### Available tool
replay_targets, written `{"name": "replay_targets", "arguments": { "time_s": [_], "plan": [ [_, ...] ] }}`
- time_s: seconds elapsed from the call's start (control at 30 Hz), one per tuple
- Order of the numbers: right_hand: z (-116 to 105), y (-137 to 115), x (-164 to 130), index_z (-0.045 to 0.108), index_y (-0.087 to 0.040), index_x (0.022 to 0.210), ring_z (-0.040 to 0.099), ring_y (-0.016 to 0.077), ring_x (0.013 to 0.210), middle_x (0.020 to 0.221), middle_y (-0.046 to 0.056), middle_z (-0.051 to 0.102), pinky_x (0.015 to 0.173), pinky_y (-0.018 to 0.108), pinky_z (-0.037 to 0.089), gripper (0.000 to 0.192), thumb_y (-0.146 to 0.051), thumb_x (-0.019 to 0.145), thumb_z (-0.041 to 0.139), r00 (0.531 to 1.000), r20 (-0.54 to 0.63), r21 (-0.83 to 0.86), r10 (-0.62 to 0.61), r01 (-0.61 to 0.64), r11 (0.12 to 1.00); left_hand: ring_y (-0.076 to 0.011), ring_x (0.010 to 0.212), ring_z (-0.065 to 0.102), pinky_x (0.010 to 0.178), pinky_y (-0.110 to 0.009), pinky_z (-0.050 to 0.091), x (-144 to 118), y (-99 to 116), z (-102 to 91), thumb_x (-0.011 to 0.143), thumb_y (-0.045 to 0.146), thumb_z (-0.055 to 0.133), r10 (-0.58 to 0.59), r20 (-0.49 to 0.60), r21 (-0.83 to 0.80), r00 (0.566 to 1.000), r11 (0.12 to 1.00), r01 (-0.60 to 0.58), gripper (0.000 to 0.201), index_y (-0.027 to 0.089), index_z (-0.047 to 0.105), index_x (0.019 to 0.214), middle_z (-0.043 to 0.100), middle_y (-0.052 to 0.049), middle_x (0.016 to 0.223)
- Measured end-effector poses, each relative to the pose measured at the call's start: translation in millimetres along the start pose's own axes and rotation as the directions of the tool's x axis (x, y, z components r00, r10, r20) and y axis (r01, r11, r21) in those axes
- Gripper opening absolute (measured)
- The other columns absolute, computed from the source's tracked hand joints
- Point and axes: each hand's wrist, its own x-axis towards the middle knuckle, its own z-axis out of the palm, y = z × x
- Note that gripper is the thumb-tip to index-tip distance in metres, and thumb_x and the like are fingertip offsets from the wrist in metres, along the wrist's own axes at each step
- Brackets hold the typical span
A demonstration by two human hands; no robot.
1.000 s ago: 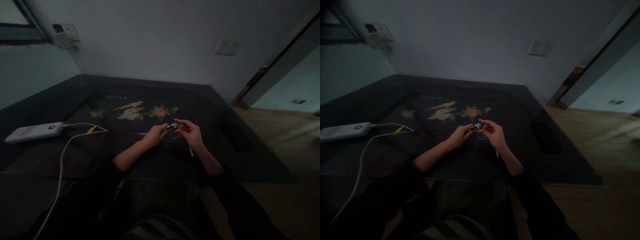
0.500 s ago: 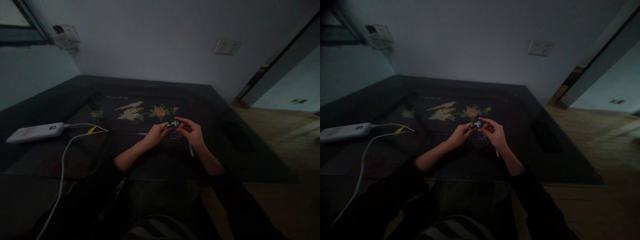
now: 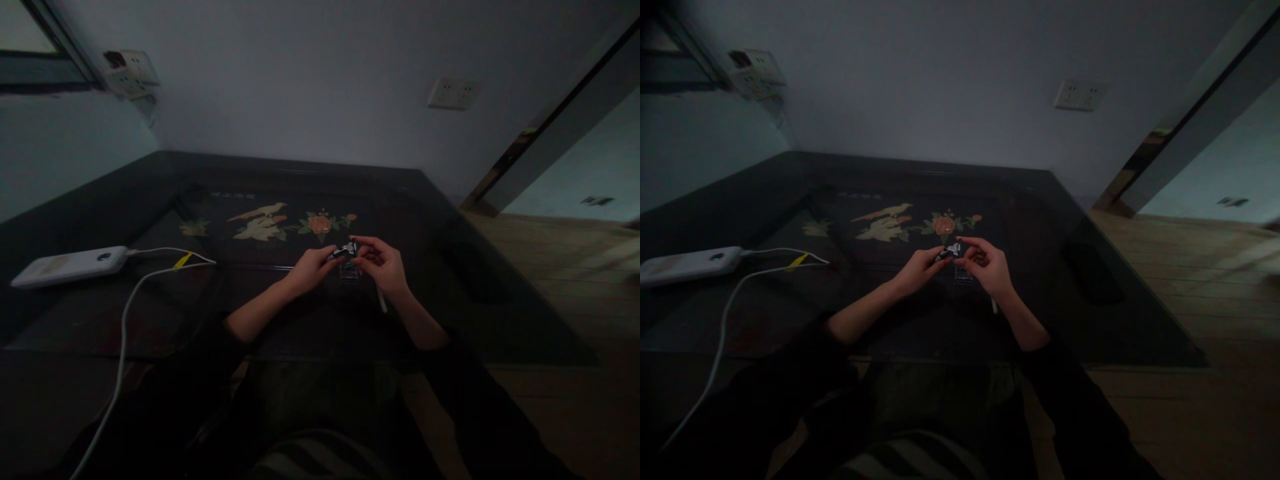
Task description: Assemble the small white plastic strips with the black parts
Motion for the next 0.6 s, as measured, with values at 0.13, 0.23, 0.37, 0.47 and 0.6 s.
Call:
{"name": "replay_targets", "arguments": {
  "time_s": [0.13, 0.23, 0.37, 0.47, 0.6],
  "plan": [
    [-0.1, -0.1, 0.0, 0.064, -0.017, 0.105, 0.049, 0.0089, 0.053, 0.064, -0.003, 0.054, 0.050, 0.022, 0.040, 0.041, -0.034, 0.069, 0.073, 0.999, -0.025, -0.041, -0.026, 0.025, 0.999, -0.0088, 0.061, 0.043, 0.059, -0.021, 0.032, -0.3, 3.3, 1.5, 0.089, 0.038, 0.043, -0.037, -0.016, -0.015, 0.999, 0.999, 0.037, 0.028, 0.014, 0.056, 0.083, 0.051, 0.003, 0.068],
    [0.2, 0.1, 0.4, 0.064, -0.017, 0.105, 0.049, 0.0086, 0.052, 0.063, -0.003, 0.054, 0.049, 0.022, 0.039, 0.040, -0.034, 0.070, 0.073, 1.000, -0.023, -0.025, -0.014, 0.014, 1.000, -0.0088, 0.061, 0.042, 0.059, -0.021, 0.032, -0.3, 1.8, 2.2, 0.089, 0.038, 0.043, -0.037, -0.004, -0.015, 0.999, 0.999, 0.037, 0.028, 0.014, 0.057, 0.085, 0.052, 0.003, 0.068],
    [1.0, 0.0, -0.1, 0.064, -0.018, 0.106, 0.048, 0.0079, 0.050, 0.062, -0.004, 0.054, 0.047, 0.022, 0.039, 0.041, -0.034, 0.069, 0.074, 1.000, -0.007, 0.031, 0.011, -0.010, 0.999, -0.0081, 0.060, 0.041, 0.058, -0.021, 0.031, -0.2, -0.9, 1.6, 0.089, 0.038, 0.044, -0.018, 0.003, 0.002, 1.000, 1.000, 0.018, 0.027, 0.014, 0.056, 0.081, 0.048, 0.004, 0.065],
    [1.3, 0.2, -0.6, 0.063, -0.017, 0.106, 0.049, 0.0080, 0.050, 0.063, -0.004, 0.054, 0.047, 0.022, 0.039, 0.041, -0.033, 0.069, 0.073, 1.000, -0.008, 0.039, 0.007, -0.007, 0.999, -0.0085, 0.061, 0.042, 0.059, -0.021, 0.031, -0.1, -0.6, 2.4, 0.089, 0.038, 0.044, -0.030, -0.009, -0.014, 1.000, 0.999, 0.030, 0.028, 0.014, 0.056, 0.081, 0.049, 0.004, 0.066],
    [1.1, 1.3, -0.4, 0.063, -0.017, 0.106, 0.049, 0.0081, 0.051, 0.062, -0.004, 0.054, 0.047, 0.022, 0.039, 0.041, -0.034, 0.070, 0.073, 1.000, -0.018, 0.005, -0.005, 0.005, 1.000, -0.0097, 0.065, 0.045, 0.061, -0.021, 0.033, -0.4, -0.6, 4.7, 0.089, 0.039, 0.044, -0.035, -0.017, -0.059, 0.999, 0.998, 0.034, 0.029, 0.014, 0.059, 0.088, 0.052, 0.003, 0.070]
  ]
}}
